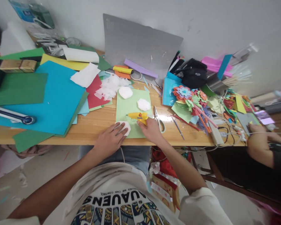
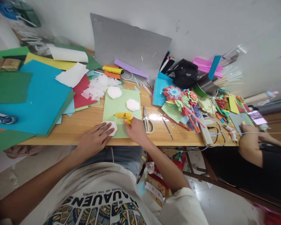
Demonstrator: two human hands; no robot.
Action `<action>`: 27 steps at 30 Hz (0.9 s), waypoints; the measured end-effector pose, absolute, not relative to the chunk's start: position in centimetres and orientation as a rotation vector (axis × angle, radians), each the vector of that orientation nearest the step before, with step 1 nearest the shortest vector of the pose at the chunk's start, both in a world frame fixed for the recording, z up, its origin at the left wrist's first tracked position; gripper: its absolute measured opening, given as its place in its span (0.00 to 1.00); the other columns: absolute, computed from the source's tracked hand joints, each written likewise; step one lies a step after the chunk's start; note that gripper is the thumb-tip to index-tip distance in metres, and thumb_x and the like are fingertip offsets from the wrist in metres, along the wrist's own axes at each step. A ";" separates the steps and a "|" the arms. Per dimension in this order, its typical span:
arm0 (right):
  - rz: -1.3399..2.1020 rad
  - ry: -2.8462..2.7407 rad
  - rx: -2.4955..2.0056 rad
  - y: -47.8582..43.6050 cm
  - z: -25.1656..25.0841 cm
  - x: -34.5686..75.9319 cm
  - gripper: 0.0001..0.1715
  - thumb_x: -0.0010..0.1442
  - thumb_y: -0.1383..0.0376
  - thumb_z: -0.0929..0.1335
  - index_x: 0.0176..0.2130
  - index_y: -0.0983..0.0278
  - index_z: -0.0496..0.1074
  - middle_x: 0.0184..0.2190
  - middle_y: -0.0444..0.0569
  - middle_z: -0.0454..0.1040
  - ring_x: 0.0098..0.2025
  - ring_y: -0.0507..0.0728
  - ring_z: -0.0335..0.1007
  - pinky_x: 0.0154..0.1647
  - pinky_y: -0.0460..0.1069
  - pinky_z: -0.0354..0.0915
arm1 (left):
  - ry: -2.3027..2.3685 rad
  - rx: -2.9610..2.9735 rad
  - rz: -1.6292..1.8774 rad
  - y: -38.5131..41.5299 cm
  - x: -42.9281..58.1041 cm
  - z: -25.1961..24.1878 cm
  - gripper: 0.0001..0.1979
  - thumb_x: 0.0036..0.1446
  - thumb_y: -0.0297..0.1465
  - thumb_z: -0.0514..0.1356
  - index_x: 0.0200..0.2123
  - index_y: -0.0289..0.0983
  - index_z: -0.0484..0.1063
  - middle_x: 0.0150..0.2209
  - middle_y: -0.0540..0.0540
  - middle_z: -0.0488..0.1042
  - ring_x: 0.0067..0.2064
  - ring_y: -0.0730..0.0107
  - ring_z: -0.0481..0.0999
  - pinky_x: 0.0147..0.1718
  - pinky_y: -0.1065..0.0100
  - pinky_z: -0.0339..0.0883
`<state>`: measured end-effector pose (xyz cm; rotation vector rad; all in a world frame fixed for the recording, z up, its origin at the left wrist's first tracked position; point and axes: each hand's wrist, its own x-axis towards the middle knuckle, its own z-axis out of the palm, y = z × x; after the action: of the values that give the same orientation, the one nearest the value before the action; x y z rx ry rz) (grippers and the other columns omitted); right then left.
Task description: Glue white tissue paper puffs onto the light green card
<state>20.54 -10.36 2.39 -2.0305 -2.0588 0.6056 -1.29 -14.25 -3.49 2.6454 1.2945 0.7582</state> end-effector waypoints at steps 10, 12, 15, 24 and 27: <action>0.801 -1.901 -1.781 -10.1 2.1 20.9 0.16 0.61 0.55 0.66 0.33 0.64 0.75 0.28 0.50 0.78 0.33 0.60 0.74 0.36 0.51 0.65 | 1.300 2.746 0.821 -14.2 -1.3 -3.3 0.14 0.66 0.33 0.56 0.52 0.39 0.76 0.57 0.44 0.75 0.58 0.57 0.74 0.54 0.58 0.72; 0.777 -1.959 -1.815 -10.0 2.3 20.4 0.16 0.62 0.55 0.66 0.31 0.64 0.75 0.25 0.50 0.77 0.30 0.60 0.73 0.34 0.50 0.64 | 1.320 2.729 0.835 -14.2 -1.3 -3.4 0.14 0.66 0.33 0.57 0.52 0.39 0.76 0.56 0.45 0.76 0.58 0.57 0.74 0.52 0.58 0.73; 0.698 -2.073 -1.835 -9.8 2.4 19.7 0.16 0.63 0.56 0.65 0.34 0.65 0.75 0.30 0.53 0.78 0.34 0.60 0.74 0.35 0.50 0.63 | 1.333 2.715 0.852 -14.3 -1.2 -3.5 0.14 0.66 0.33 0.57 0.51 0.40 0.76 0.56 0.45 0.76 0.57 0.57 0.75 0.49 0.59 0.75; 0.497 -2.247 -1.993 -9.7 2.5 19.8 0.19 0.66 0.55 0.63 0.38 0.68 0.74 0.34 0.60 0.79 0.37 0.63 0.75 0.36 0.51 0.61 | 1.331 2.735 0.846 -14.2 -1.2 -3.4 0.13 0.66 0.33 0.57 0.51 0.40 0.77 0.56 0.45 0.76 0.57 0.57 0.75 0.48 0.60 0.75; 0.522 -2.199 -1.948 -9.8 2.3 20.6 0.17 0.65 0.56 0.64 0.38 0.66 0.74 0.34 0.57 0.79 0.36 0.62 0.75 0.36 0.51 0.62 | 1.327 2.740 0.850 -14.3 -1.2 -3.4 0.14 0.66 0.33 0.57 0.51 0.40 0.76 0.56 0.46 0.76 0.57 0.57 0.75 0.48 0.60 0.75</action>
<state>20.62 -9.80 2.28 -1.9479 -2.1987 0.5220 -1.24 -14.26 -3.41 2.7404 1.3270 0.8503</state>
